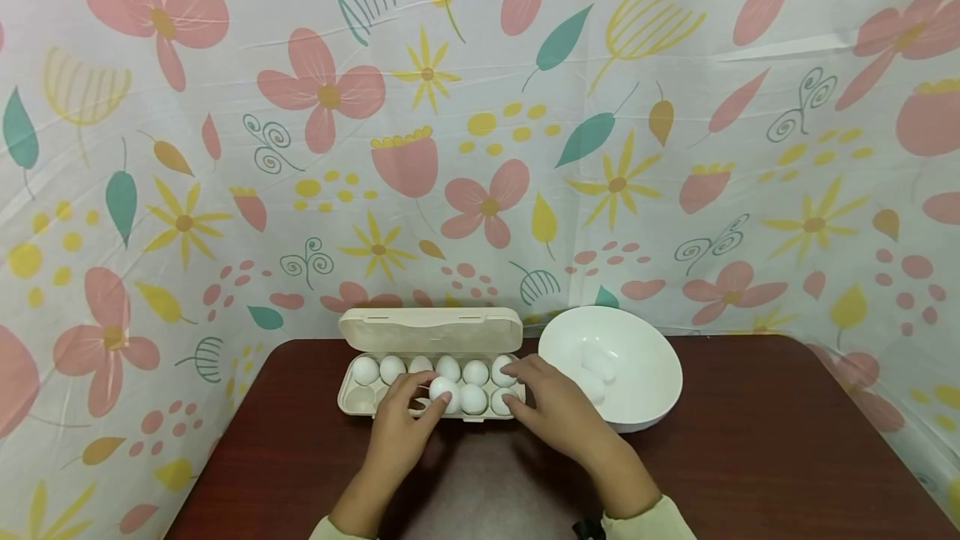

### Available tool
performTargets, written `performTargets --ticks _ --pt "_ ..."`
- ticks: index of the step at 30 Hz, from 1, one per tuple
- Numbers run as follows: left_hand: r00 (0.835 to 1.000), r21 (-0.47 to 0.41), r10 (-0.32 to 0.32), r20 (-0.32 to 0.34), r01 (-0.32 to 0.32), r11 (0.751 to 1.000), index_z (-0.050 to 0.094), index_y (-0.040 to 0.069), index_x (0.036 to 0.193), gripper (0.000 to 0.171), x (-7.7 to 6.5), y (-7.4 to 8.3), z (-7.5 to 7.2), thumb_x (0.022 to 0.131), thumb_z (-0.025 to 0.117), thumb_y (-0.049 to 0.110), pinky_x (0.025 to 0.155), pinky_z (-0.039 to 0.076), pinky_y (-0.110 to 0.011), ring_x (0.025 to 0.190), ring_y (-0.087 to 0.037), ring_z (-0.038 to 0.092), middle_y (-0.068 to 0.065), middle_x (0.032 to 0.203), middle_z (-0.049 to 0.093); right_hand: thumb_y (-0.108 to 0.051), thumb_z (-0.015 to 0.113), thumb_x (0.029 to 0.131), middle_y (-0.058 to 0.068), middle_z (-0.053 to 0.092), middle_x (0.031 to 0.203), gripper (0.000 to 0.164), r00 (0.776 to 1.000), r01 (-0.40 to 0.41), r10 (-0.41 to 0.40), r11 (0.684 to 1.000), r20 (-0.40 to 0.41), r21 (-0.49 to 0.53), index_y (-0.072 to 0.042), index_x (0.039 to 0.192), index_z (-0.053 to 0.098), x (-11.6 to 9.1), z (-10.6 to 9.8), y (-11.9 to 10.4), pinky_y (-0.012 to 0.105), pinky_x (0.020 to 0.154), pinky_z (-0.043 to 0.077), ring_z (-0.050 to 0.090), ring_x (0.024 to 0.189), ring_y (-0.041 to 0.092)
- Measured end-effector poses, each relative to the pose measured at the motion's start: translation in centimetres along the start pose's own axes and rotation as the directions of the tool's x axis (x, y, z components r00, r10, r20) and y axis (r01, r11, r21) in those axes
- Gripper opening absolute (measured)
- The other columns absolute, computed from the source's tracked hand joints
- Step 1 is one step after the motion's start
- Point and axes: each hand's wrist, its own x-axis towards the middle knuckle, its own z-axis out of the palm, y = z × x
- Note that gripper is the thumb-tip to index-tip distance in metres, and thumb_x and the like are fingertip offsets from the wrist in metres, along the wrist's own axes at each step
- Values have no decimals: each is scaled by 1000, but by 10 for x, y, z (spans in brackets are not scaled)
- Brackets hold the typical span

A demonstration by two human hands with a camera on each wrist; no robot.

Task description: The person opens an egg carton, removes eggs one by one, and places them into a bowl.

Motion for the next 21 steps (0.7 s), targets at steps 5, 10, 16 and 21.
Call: performTargets --ticks 5,10,16,21 --pt "999 5 42 28 -42 999 70 19 116 31 -2 1 3 90 77 33 76 57 -25 89 -10 66 7 104 64 -27 75 91 -4 66 114 34 997 2 -4 1000 78 27 -18 122 67 0 5 -5 32 83 56 66 97 14" --pt "994 -25 86 66 -85 996 70 16 116 32 -5 2 8 90 77 34 77 58 -24 89 -10 68 5 105 65 -30 73 93 -1 65 115 36 988 -17 7 998 154 67 -19 126 65 -1 10 -9 29 78 56 68 101 18" --pt "989 -37 101 107 -98 995 70 15 115 33 -7 4 12 92 75 38 73 57 -21 84 -6 68 4 100 63 -35 75 91 -1 65 115 41 987 4 -16 997 159 74 -19 128 64 -2 16 -10 30 82 57 68 101 14" --pt "988 -32 98 121 -95 995 70 18 116 34 -9 5 12 92 74 41 71 57 -20 81 -5 68 5 100 63 -36 76 90 -3 65 114 42 985 20 -33 997 171 72 -19 127 65 -2 20 -15 31 82 57 68 99 14"
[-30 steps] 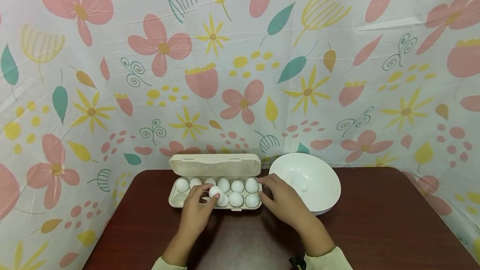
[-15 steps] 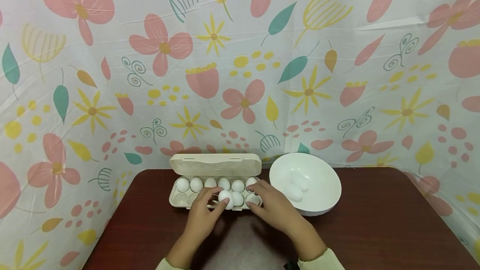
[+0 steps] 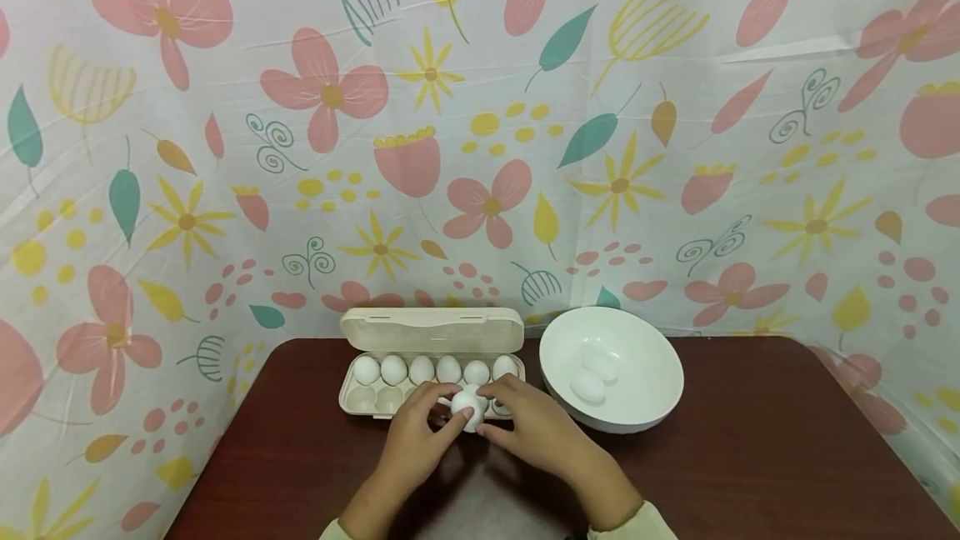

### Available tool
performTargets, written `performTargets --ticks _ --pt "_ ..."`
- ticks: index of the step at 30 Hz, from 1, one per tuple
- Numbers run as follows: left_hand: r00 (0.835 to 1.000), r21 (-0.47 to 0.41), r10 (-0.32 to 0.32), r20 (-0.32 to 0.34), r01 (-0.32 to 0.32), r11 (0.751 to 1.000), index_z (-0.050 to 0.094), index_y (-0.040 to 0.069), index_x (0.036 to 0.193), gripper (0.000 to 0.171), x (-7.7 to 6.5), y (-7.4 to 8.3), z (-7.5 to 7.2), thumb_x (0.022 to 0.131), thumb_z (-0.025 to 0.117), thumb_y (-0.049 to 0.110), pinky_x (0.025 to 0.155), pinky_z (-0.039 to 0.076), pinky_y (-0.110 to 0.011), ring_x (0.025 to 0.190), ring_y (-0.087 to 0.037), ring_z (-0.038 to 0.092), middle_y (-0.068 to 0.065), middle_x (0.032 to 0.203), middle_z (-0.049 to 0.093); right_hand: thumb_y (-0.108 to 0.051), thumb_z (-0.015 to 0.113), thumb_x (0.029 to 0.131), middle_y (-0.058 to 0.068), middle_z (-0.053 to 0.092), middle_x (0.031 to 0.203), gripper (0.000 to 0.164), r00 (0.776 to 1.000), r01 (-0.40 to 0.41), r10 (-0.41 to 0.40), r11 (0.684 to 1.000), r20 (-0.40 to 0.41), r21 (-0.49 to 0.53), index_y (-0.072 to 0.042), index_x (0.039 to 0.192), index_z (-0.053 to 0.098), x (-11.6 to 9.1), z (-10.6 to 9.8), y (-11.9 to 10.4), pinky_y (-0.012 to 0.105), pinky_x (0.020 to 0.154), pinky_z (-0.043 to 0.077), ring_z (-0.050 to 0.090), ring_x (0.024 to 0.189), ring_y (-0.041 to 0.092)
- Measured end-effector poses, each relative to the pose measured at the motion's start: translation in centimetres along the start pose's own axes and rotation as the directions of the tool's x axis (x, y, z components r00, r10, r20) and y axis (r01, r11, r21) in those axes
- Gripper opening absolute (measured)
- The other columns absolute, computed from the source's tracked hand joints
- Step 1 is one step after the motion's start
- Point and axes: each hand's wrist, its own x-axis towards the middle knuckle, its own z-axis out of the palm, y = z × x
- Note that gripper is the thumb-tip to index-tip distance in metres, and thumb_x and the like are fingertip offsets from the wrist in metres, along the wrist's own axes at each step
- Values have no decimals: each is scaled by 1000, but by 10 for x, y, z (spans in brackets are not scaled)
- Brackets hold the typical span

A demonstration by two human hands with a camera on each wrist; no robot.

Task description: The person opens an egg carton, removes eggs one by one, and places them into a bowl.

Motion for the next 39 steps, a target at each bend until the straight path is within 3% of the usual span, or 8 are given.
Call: performTargets --ticks 12,26,39 --pt "998 -32 51 25 -50 998 69 20 114 30 -2 5 3 92 74 38 70 57 -19 81 -4 68 4 102 65 -36 76 90 -13 64 112 41 1000 -2 1 1000 18 29 -21 127 63 1 3 -4 28 83 57 68 99 13" --pt "997 -18 72 40 -71 997 68 20 115 29 -4 6 5 90 77 33 70 57 -21 80 -7 69 4 102 65 -27 77 89 -11 66 118 39 1000 -2 0 998 27 67 -19 125 64 2 3 -5 29 89 57 65 102 3" --pt "997 10 72 27 -73 997 69 20 114 29 -3 7 4 89 78 31 74 55 -20 86 -6 64 6 102 65 -26 78 89 -9 63 117 40 1000 19 -19 1000 -10 15 -18 126 64 1 2 -5 29 88 56 62 102 2"
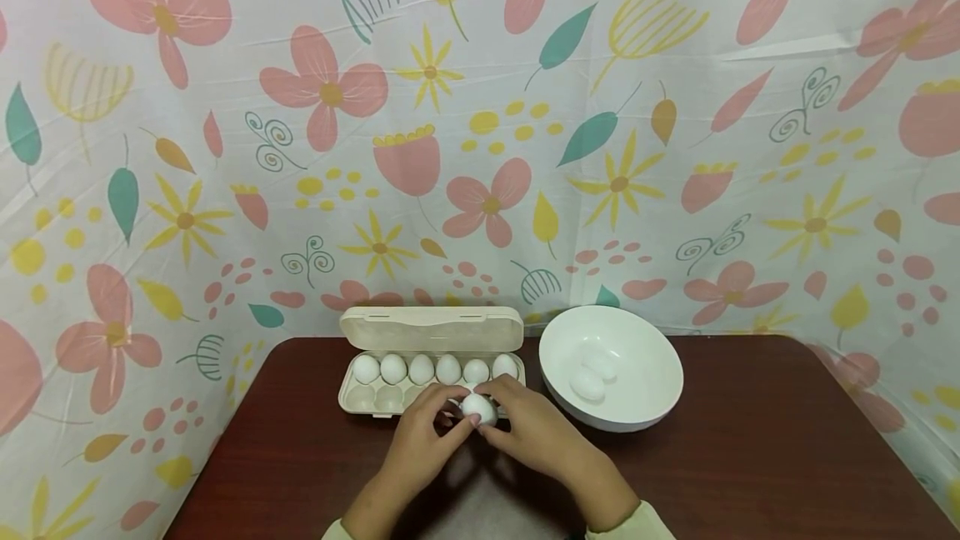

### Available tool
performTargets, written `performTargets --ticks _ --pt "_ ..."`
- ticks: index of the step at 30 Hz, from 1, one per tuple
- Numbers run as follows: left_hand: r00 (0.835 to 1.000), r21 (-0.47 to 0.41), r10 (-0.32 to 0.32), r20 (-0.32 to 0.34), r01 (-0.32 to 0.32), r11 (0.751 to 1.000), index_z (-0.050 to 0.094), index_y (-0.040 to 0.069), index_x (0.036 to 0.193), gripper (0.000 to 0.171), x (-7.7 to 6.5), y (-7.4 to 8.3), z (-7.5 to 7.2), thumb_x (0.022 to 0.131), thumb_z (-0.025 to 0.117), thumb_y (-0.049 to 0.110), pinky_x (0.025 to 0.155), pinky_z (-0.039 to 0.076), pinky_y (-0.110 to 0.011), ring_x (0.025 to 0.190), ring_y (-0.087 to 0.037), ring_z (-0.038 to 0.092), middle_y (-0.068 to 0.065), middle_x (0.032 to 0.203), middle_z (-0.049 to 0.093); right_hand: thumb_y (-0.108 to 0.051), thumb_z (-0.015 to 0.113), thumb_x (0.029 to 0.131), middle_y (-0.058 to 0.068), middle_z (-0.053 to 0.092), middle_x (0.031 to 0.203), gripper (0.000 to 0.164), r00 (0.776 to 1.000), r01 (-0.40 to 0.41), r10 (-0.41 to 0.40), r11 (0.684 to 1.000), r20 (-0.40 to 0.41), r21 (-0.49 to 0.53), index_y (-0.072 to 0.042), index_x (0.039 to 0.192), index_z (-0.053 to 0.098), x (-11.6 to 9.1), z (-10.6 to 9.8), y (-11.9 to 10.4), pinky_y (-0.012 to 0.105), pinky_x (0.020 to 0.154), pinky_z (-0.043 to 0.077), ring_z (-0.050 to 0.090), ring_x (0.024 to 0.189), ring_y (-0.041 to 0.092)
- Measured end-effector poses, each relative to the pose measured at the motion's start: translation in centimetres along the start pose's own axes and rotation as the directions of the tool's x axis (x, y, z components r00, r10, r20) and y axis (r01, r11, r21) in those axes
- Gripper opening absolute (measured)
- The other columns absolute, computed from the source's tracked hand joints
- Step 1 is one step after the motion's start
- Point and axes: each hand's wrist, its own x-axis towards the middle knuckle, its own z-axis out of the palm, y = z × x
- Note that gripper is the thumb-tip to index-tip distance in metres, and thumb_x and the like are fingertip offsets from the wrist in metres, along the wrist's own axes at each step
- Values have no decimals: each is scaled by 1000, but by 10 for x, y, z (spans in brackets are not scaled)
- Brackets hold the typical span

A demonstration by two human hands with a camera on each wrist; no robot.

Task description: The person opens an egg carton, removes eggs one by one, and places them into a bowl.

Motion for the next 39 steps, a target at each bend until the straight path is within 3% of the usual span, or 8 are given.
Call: performTargets --ticks 10,14,21,26,31,39 --pt "999 -27 34 -39 -36 999 70 13 113 24 2 -2 -4 91 77 21 74 57 -22 86 -18 71 -2 106 68 -26 79 88 -9 59 119 45 998 -11 9 999 -56 -45 -18 128 61 -1 -9 5 28 83 55 59 96 2" --pt "995 -13 49 -84 -50 999 71 11 112 24 3 -4 -6 90 77 16 73 58 -22 86 -15 70 -3 105 69 -25 78 88 -7 59 117 44 997 -6 2 999 -83 -51 -16 128 62 0 -13 7 24 79 53 56 92 2" --pt "993 19 11 -115 -9 1000 70 19 113 23 6 -8 -14 91 75 15 72 59 -28 87 -9 68 -1 104 69 -23 80 85 -6 62 116 46 987 -4 -9 997 -158 -83 -13 127 64 -2 -21 10 28 83 54 58 97 4" --pt "990 16 -23 -142 26 1000 71 17 112 22 9 -11 -23 91 74 12 71 59 -26 87 -9 67 -1 104 69 -19 81 84 -5 62 115 47 980 5 -23 996 -200 -92 -12 127 64 -2 -26 13 32 85 54 60 100 8" --pt "986 47 -9 -165 17 999 71 12 112 24 11 -17 -25 88 75 9 72 58 -29 88 -13 67 -2 101 69 -18 81 83 -4 63 113 46 973 8 -31 995 -228 -103 -12 127 65 -3 -31 17 35 87 54 62 102 12" --pt "986 84 -12 -169 26 996 71 7 113 29 11 -22 -26 85 77 7 75 58 -35 94 -21 66 -3 103 68 -16 80 85 -4 63 111 46 967 -40 18 996 -255 -81 -11 128 64 -7 -42 28 33 83 54 60 96 10"
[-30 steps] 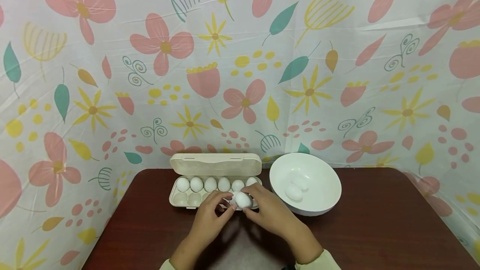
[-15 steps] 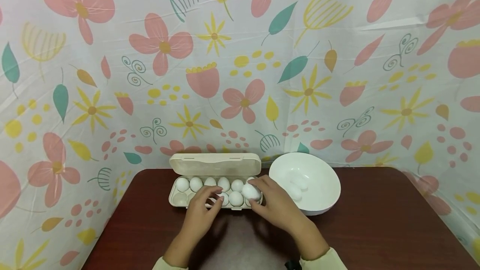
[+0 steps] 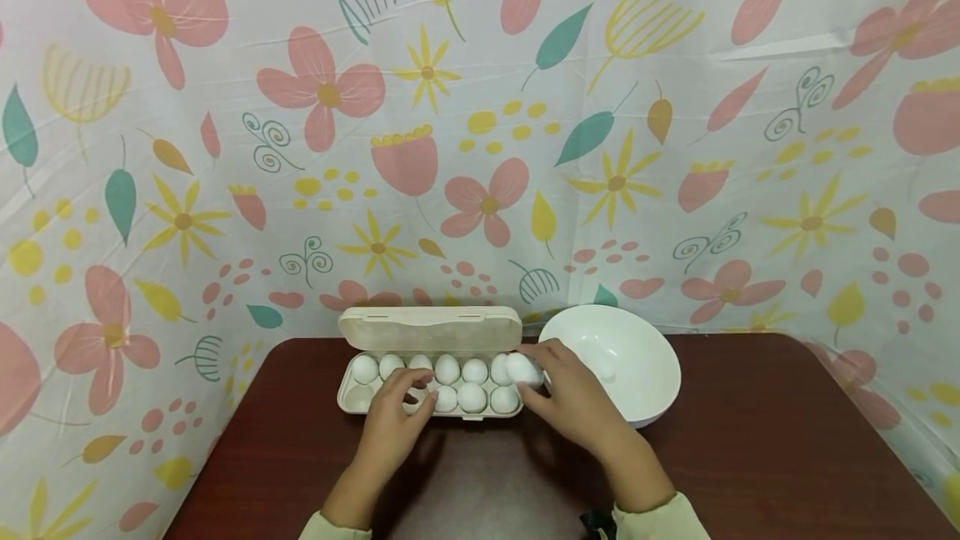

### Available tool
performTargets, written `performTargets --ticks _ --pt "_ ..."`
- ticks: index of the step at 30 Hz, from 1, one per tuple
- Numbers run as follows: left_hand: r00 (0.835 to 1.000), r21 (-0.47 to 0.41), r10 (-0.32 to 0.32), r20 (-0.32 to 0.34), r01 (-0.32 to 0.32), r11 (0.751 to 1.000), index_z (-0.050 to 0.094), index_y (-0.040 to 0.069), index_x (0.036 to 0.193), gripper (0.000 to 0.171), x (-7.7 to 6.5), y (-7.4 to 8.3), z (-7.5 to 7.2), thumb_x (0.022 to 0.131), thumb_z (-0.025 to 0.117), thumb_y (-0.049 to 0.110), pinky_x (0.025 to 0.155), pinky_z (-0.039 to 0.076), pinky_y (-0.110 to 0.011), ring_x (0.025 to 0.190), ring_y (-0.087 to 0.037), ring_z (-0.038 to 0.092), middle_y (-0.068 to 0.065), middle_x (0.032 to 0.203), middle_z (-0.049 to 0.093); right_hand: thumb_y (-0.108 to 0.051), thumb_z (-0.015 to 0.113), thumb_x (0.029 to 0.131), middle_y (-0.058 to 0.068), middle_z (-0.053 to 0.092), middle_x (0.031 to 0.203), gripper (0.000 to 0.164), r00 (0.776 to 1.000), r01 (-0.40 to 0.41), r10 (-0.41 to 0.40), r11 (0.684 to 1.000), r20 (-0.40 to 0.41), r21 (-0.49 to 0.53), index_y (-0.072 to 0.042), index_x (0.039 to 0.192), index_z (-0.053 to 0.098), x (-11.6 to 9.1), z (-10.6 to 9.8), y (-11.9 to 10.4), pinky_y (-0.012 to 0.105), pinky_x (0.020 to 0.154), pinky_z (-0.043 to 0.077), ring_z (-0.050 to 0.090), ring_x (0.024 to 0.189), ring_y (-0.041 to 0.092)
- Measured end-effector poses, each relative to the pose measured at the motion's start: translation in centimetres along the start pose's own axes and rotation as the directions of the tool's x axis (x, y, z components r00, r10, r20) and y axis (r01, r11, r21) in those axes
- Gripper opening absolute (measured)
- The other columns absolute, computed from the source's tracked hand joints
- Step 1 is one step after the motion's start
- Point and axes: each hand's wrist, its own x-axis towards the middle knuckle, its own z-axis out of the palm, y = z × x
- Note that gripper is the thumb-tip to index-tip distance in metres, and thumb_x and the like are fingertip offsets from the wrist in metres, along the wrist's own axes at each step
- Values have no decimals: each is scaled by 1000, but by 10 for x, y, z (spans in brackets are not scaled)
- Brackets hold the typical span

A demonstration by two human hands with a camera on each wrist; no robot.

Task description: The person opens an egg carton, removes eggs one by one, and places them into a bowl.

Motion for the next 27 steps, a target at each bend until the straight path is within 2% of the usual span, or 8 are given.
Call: performTargets --ticks 7,11,17,23,27 --pt "999 31 -33 40 31 999 71 8 117 30 -2 -6 4 87 77 10 79 59 -38 100 -22 65 -4 108 66 -13 79 86 2 66 113 45 994 -113 113 993 14 21 -7 126 61 -2 -8 13 43 86 57 64 99 17" --pt "998 34 -35 54 33 999 71 7 118 31 -4 -9 6 87 77 10 80 59 -39 101 -26 65 -7 110 67 -13 78 86 5 67 112 43 989 -150 150 989 8 9 -5 125 60 -2 -12 18 45 86 57 65 99 20" --pt "997 60 -40 63 36 998 72 10 116 30 -6 -13 10 87 78 12 79 58 -34 98 -23 65 -5 111 66 -15 77 87 11 67 112 41 975 -219 220 975 39 -29 -3 122 61 -2 -17 24 48 86 56 65 101 27" --pt "997 89 -45 61 40 995 74 12 114 30 -8 -16 13 85 80 12 79 56 -30 97 -22 65 -2 110 67 -19 76 88 14 67 111 40 952 -288 295 954 80 -88 -1 122 62 -4 -18 32 46 83 54 63 94 25" --pt "997 113 -41 67 33 993 74 12 114 30 -9 -19 16 85 80 13 85 55 -35 103 -20 65 0 111 67 -20 75 88 14 65 107 40 934 -327 341 936 109 -128 1 119 62 -5 -18 36 42 78 52 60 88 21"
